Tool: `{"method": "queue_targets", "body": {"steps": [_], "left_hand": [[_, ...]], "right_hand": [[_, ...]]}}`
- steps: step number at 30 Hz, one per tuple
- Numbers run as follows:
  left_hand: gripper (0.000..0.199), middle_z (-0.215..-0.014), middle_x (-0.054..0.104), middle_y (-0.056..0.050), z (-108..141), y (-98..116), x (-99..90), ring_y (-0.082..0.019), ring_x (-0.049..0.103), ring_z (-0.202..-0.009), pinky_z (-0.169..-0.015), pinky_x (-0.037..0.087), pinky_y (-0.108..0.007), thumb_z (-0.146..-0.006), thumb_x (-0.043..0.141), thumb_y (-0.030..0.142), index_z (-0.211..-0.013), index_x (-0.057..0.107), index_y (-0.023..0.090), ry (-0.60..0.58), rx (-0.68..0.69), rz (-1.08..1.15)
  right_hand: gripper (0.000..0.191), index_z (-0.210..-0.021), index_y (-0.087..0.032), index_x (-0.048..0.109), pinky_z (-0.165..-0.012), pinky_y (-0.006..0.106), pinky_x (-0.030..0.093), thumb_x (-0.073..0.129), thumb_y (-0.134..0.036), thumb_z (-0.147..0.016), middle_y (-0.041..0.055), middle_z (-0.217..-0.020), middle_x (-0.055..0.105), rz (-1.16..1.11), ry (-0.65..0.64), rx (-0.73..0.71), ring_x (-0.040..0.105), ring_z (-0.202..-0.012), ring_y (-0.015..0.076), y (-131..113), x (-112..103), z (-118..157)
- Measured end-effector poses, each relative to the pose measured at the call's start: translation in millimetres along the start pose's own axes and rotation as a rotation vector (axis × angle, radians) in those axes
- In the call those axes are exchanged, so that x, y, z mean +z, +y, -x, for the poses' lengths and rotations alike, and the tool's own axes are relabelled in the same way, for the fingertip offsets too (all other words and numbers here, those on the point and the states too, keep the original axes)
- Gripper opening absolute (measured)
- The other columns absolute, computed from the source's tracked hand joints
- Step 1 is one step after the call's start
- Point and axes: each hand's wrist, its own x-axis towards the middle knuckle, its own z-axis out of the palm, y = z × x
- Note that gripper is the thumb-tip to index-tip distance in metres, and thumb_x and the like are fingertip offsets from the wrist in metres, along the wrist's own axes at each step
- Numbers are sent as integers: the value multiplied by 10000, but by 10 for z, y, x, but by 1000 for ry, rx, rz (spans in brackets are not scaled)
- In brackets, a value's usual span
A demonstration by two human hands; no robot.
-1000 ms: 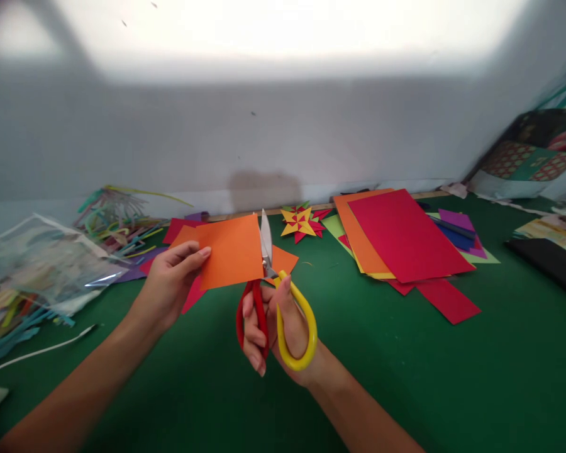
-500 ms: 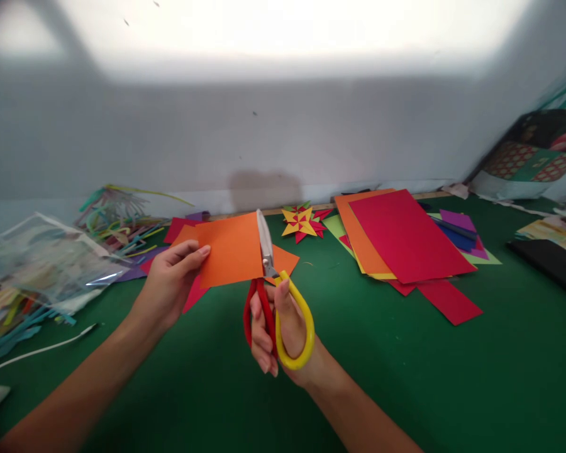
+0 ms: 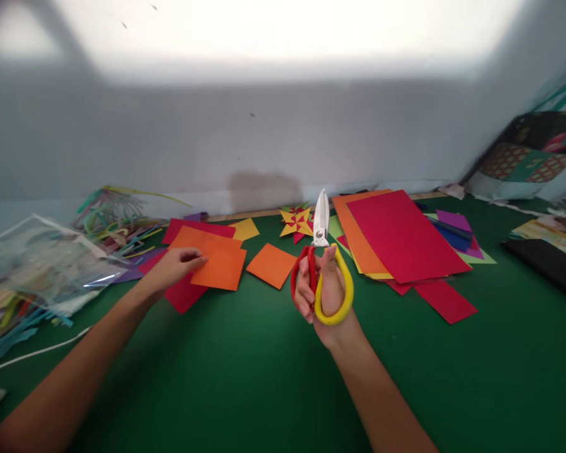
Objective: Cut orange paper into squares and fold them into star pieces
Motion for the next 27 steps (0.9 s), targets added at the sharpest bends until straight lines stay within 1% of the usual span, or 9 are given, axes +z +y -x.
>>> {"method": "queue_targets", "body": {"steps": [2, 5, 8, 11, 15, 18, 21, 24, 27], "left_hand": [[231, -962, 712, -132, -36, -116, 52, -314, 617, -930, -778, 450, -371, -817, 653, 354, -953, 713, 177, 162, 83, -376], [467, -1390, 598, -208, 4, -35, 279, -393, 502, -1293, -966, 420, -459, -942, 505, 343, -1372, 577, 175, 282, 203, -697], [466, -1260, 666, -207, 51, 226, 604, -388, 564, -1192, -943, 411, -478, -1010, 411, 486, -1262, 636, 166, 155, 223, -764], [475, -1099, 695, -201, 21, 408, 863, -398, 593, -1084, -899, 400, -505, -957, 495, 596, -1021, 678, 162, -8, 221, -775], [240, -998, 684, -124, -86, 356, 995, -335, 603, -988, -817, 405, -416, -861, 678, 427, -871, 623, 194, -96, 149, -577], [141, -883, 662, -76, -130, 244, 994, -268, 603, -887, -737, 397, -343, -815, 686, 302, -793, 588, 203, -123, 99, -304], [149, -791, 635, -32, -112, 266, 953, -203, 590, -756, -667, 407, -300, -823, 652, 307, -777, 555, 203, -165, 79, -144], [187, -744, 616, 7, -30, 465, 897, -162, 574, -692, -645, 415, -273, -825, 644, 329, -808, 503, 208, -155, 23, 176], [292, -762, 624, 17, 84, 712, 867, -153, 576, -689, -651, 420, -270, -787, 686, 307, -1019, 548, 197, -109, 26, 396]], "right_hand": [[711, -714, -211, 513, -237, 164, 236, 473, -920, -767, -91, -389, 360, 41, 28, 10, 351, -252, 71, 28, -43, -50], [685, -738, -209, 520, -246, 166, 263, 486, -890, -797, -89, -411, 374, 88, 38, 15, 380, -273, 76, 125, -111, -133], [637, -753, -205, 527, -252, 162, 277, 542, -838, -820, -88, -433, 398, 182, 85, -30, 393, -287, 73, 264, -191, -234], [593, -752, -211, 510, -246, 163, 289, 636, -789, -793, -93, -435, 414, 277, 123, -8, 399, -283, 77, 386, -277, -336], [551, -751, -211, 493, -245, 165, 298, 677, -728, -806, -83, -422, 441, 364, 133, -12, 432, -294, 92, 466, -357, -411], [506, -770, -208, 501, -260, 167, 302, 687, -673, -833, -82, -449, 455, 397, 117, -47, 440, -311, 91, 489, -365, -403], [460, -810, -205, 522, -292, 175, 316, 693, -629, -850, -68, -515, 508, 410, 101, -144, 444, -347, 84, 506, -340, -378], [421, -907, -196, 577, -394, 201, 413, 788, -545, -802, 17, -776, 695, 454, 103, -307, 535, -471, 94, 514, -304, -363], [451, -1058, -206, 631, -659, 284, 564, 852, -459, -757, 110, -1177, 725, 523, 90, -432, 702, -824, 193, 512, -254, -343]]}}
